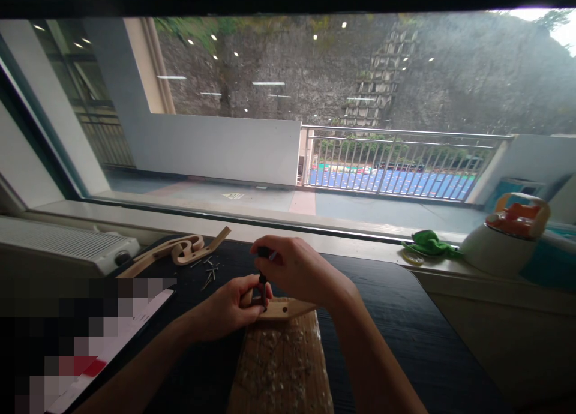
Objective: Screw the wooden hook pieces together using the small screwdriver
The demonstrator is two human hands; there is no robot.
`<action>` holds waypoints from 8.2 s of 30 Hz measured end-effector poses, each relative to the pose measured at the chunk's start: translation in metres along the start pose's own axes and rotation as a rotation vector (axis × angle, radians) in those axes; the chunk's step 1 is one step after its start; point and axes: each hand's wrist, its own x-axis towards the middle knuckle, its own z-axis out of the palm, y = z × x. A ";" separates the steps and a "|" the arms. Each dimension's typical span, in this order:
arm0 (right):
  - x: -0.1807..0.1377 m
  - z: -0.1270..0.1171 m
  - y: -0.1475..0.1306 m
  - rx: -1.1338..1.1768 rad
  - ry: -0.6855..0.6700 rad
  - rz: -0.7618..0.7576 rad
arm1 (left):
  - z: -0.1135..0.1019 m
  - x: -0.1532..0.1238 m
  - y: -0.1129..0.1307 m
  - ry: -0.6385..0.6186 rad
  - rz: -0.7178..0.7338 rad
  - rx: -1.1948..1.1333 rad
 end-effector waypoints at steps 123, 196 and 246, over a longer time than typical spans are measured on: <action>0.000 -0.005 0.005 -0.024 0.085 -0.015 | -0.005 0.003 0.001 -0.039 0.000 0.037; 0.002 0.000 -0.001 0.010 0.024 -0.065 | -0.003 0.004 -0.007 -0.071 -0.020 -0.044; 0.004 -0.001 0.011 0.047 0.062 -0.033 | 0.018 -0.009 -0.028 0.090 -0.172 -0.388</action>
